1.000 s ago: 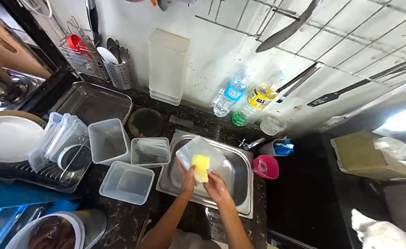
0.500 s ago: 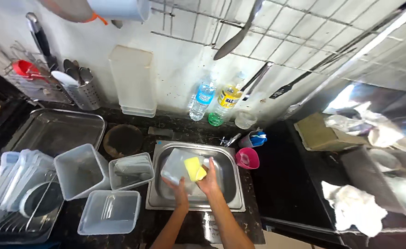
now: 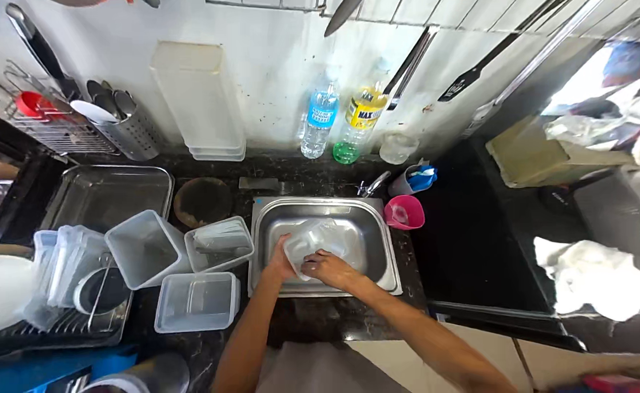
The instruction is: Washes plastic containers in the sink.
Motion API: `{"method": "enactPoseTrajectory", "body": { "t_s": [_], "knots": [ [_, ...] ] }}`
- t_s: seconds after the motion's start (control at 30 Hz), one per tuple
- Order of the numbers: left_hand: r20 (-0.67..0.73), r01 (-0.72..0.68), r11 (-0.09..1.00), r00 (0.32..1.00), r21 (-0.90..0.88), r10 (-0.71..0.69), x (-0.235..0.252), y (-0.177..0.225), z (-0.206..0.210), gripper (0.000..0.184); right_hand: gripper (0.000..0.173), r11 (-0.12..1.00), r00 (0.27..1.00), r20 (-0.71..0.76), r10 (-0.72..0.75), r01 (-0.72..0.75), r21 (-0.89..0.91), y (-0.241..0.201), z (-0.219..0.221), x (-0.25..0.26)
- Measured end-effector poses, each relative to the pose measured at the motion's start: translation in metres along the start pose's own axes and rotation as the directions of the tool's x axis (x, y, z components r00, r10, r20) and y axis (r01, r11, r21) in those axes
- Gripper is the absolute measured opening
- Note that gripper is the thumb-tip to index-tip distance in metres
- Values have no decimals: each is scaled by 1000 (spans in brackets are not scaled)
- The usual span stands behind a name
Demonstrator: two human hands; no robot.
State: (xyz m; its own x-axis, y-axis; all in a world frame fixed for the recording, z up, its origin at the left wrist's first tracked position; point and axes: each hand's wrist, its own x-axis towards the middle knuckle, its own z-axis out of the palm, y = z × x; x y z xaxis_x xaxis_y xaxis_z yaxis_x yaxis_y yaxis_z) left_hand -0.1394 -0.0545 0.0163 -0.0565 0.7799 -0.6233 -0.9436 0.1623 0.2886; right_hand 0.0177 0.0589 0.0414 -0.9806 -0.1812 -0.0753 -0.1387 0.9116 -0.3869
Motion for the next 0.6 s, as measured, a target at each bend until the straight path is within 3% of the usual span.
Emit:
{"method": "enactPoseTrajectory", "body": {
  "t_s": [0.07,0.17,0.23,0.33,0.4,0.47,0.57,0.6],
  "knots": [
    [-68,-105,994,992,-9,104,3,-8,-2,53,37,994,986,166,31,-48,102,3,-11,2],
    [-236,-342,937,907,73,349,8,-24,9,43,39,969,976,178,129,-162,186,19,-7,7],
    [-321,-388,903,845,183,428,8,-32,18,65,36,960,972,121,202,-221,174,21,9,18],
    [-370,-372,885,809,279,456,7,-37,22,93,45,893,918,67,392,-397,213,6,22,33],
    [-375,-366,878,801,309,466,0,-50,29,97,46,757,806,9,591,-559,338,-2,33,43],
    [-377,-363,873,796,327,473,-5,-61,32,103,44,595,679,-25,734,-624,507,-10,38,57],
    [-390,-385,850,765,360,512,-2,-57,30,108,36,370,553,-51,831,-483,793,-26,34,70],
    [-403,-393,837,744,380,533,0,-54,27,110,33,304,545,-50,837,-388,870,-30,38,67]
  ]
}}
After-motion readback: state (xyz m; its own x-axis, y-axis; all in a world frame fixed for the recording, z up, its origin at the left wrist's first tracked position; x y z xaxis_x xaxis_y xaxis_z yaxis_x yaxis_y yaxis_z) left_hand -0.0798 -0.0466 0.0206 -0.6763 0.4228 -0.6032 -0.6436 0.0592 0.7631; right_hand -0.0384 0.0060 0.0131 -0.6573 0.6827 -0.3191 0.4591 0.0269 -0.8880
